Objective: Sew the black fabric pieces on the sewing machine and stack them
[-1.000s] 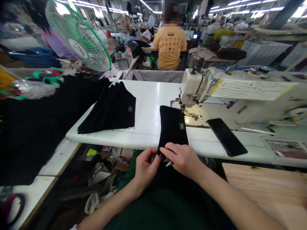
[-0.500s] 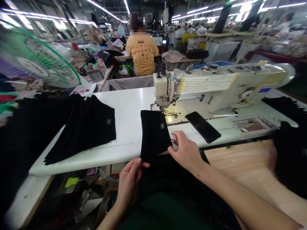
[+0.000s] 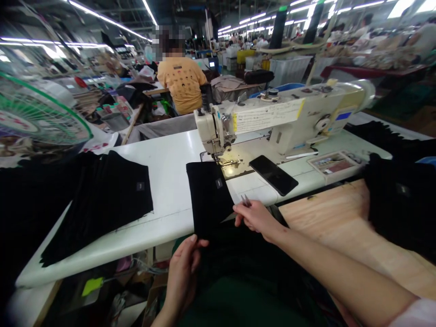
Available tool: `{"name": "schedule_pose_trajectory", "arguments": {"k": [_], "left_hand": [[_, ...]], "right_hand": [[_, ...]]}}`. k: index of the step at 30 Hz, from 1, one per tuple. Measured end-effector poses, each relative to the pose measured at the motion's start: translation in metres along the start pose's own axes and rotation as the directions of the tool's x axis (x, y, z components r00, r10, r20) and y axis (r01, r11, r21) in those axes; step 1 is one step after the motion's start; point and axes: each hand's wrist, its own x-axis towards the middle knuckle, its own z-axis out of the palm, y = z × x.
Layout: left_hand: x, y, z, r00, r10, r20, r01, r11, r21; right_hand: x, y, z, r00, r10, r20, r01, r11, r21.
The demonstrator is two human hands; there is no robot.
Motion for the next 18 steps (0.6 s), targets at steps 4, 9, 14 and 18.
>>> {"name": "schedule_pose_trajectory", "arguments": {"k": [4,9,14,18], "left_hand": [[0.006,0.008,-0.012,0.997,0.072,-0.006,-0.069,0.977,0.202],[0.009,0.038,0.001,0.708,0.677,0.199,-0.58,0.398,0.711],[0.02,0.044,0.052,0.424,0.58,0.696,-0.755,-0.198,0.625],[0.03,0.037,0.065,0.375,0.552,0.745,-0.773,-0.258,0.58]], "right_hand": [[0.004,-0.001,0.001,1.0,0.017,-0.021,-0.017,1.0,0.007],[0.006,-0.003,-0.003,0.999,0.04,0.015,-0.041,0.999,0.02],[0.006,-0.003,-0.006,0.994,0.061,0.087,-0.065,0.997,0.052],[0.005,-0.003,-0.01,0.99,0.05,0.131,-0.058,0.996,0.063]]}}
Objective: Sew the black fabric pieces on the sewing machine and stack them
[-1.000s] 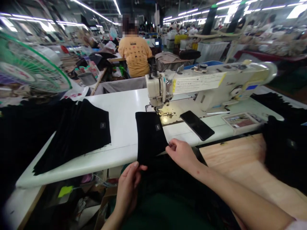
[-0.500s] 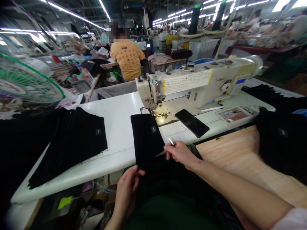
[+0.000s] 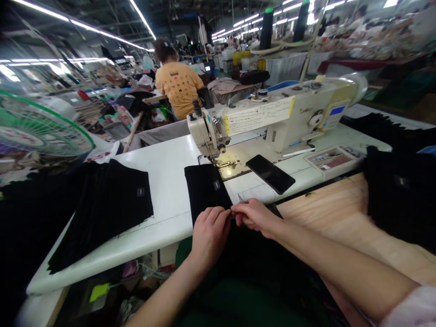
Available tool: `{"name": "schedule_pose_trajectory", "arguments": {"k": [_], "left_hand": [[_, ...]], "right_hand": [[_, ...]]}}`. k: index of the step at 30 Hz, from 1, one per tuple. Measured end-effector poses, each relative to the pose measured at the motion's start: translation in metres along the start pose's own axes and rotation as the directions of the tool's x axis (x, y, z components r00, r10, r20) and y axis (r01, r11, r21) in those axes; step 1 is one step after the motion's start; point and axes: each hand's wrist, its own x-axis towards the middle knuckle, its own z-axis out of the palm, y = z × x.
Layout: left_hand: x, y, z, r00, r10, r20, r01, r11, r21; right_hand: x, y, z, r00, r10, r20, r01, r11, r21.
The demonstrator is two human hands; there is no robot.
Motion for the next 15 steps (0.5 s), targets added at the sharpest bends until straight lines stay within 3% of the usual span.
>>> {"name": "schedule_pose_trajectory", "arguments": {"k": [8,10,11,12,14,15], "left_hand": [[-0.002,-0.01,-0.001,0.999,0.036,-0.04,-0.038,0.999,-0.035],[-0.001,-0.012,-0.002,0.999,0.02,-0.042,-0.022,0.998,-0.053],[-0.001,-0.012,-0.003,0.999,0.008,-0.04,-0.01,0.998,-0.062],[0.0,-0.013,-0.004,0.999,-0.004,-0.034,0.002,0.998,-0.068],[0.003,-0.015,-0.008,1.0,-0.021,-0.001,0.021,0.997,-0.075],[0.006,-0.017,-0.01,0.999,-0.032,0.032,0.035,0.996,-0.083]], "right_hand": [[0.0,0.001,-0.003,0.998,0.009,0.067,-0.009,1.0,-0.001],[0.0,0.003,-0.004,0.991,-0.135,-0.011,0.132,0.98,-0.146],[-0.001,0.004,-0.006,0.958,-0.282,-0.057,0.255,0.924,-0.283],[-0.001,0.006,-0.007,0.887,-0.458,-0.061,0.385,0.805,-0.451],[0.0,0.009,-0.012,0.675,-0.73,0.107,0.553,0.405,-0.728],[0.001,0.01,-0.014,0.584,-0.778,0.233,0.58,0.198,-0.79]]}}
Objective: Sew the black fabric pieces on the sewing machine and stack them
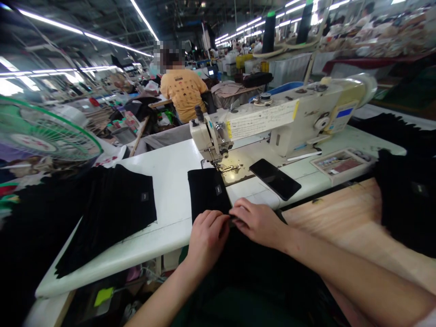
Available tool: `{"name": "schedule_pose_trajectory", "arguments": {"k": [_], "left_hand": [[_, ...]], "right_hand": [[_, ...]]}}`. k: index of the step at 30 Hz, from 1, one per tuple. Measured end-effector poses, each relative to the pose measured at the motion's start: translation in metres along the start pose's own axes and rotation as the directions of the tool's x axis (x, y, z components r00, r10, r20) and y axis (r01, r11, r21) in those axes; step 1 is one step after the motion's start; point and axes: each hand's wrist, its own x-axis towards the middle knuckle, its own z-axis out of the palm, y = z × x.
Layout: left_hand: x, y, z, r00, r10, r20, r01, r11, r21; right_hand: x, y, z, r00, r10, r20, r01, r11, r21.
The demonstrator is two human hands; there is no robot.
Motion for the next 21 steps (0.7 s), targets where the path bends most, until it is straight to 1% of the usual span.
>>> {"name": "schedule_pose_trajectory", "arguments": {"k": [1,2,3,4,7,9,11,15,18,21], "left_hand": [[0.005,-0.003,-0.003,0.999,-0.019,0.035,0.02,1.0,-0.009],[0.01,-0.006,-0.005,0.997,-0.04,0.066,0.041,0.999,-0.009],[0.017,-0.011,-0.007,0.994,-0.054,0.091,0.054,0.999,0.001],[0.024,-0.016,-0.008,0.993,-0.057,0.107,0.055,0.998,0.024],[0.041,-0.032,-0.007,0.987,-0.019,0.157,-0.002,0.991,0.132],[0.048,-0.04,-0.004,0.978,0.003,0.209,-0.04,0.984,0.175],[0.05,-0.045,-0.001,0.971,0.006,0.24,-0.055,0.979,0.198],[0.057,-0.053,0.001,0.965,-0.006,0.261,-0.052,0.976,0.213],[0.066,-0.061,0.002,0.961,-0.014,0.276,-0.047,0.976,0.212],[0.077,-0.072,0.003,0.96,-0.021,0.278,-0.041,0.976,0.215]], "right_hand": [[0.0,0.002,0.0,0.991,-0.128,0.025,0.13,0.986,-0.107],[0.0,0.004,0.0,0.976,-0.21,0.06,0.217,0.961,-0.174],[0.0,0.006,0.001,0.965,-0.248,0.088,0.261,0.942,-0.209],[0.001,0.007,0.001,0.96,-0.258,0.113,0.278,0.935,-0.221],[0.002,0.007,0.004,0.953,-0.244,0.179,0.281,0.934,-0.222],[0.002,0.008,0.006,0.949,-0.247,0.196,0.289,0.93,-0.228],[0.005,0.009,0.007,0.946,-0.252,0.203,0.296,0.927,-0.229],[0.016,0.015,0.006,0.953,-0.202,0.224,0.25,0.944,-0.214],[0.03,0.02,0.004,0.956,-0.153,0.249,0.204,0.959,-0.195],[0.042,0.025,0.003,0.954,-0.131,0.269,0.186,0.964,-0.189]]}}
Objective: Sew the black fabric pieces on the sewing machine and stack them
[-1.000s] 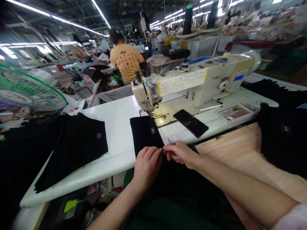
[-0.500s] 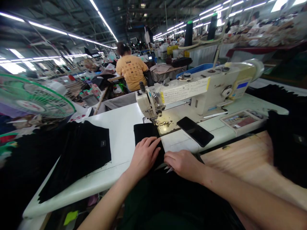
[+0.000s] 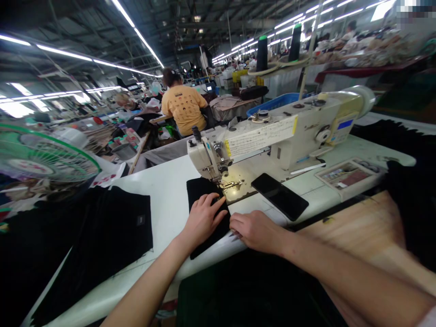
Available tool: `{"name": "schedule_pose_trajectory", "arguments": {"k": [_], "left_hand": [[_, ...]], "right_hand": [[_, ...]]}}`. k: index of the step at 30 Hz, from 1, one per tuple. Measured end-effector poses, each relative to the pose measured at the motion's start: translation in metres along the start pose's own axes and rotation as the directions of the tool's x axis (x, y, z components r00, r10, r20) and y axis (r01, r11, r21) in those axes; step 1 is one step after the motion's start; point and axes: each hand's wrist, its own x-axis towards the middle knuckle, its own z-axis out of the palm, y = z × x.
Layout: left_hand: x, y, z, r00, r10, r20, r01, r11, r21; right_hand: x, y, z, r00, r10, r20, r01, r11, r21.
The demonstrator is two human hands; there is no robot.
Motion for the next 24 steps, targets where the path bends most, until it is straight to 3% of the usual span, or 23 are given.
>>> {"name": "schedule_pose_trajectory", "arguments": {"k": [6,14,18,24], "left_hand": [[0.009,-0.008,-0.001,1.0,-0.014,0.011,0.014,1.0,0.006],[-0.02,0.016,-0.006,0.998,0.008,0.056,-0.005,0.998,-0.069],[-0.018,0.008,0.001,0.999,0.008,0.048,-0.005,0.998,-0.062],[0.001,-0.01,0.002,0.999,-0.008,0.038,0.01,0.998,-0.061]], "right_hand": [[0.014,0.013,0.001,1.0,0.003,-0.021,-0.003,1.0,0.0],[0.032,0.027,0.003,0.998,0.033,-0.054,-0.034,0.999,-0.007],[0.041,0.033,0.004,0.996,0.061,-0.059,-0.061,0.998,-0.007],[0.057,0.032,-0.001,0.978,0.21,-0.021,-0.211,0.972,-0.1]]}}
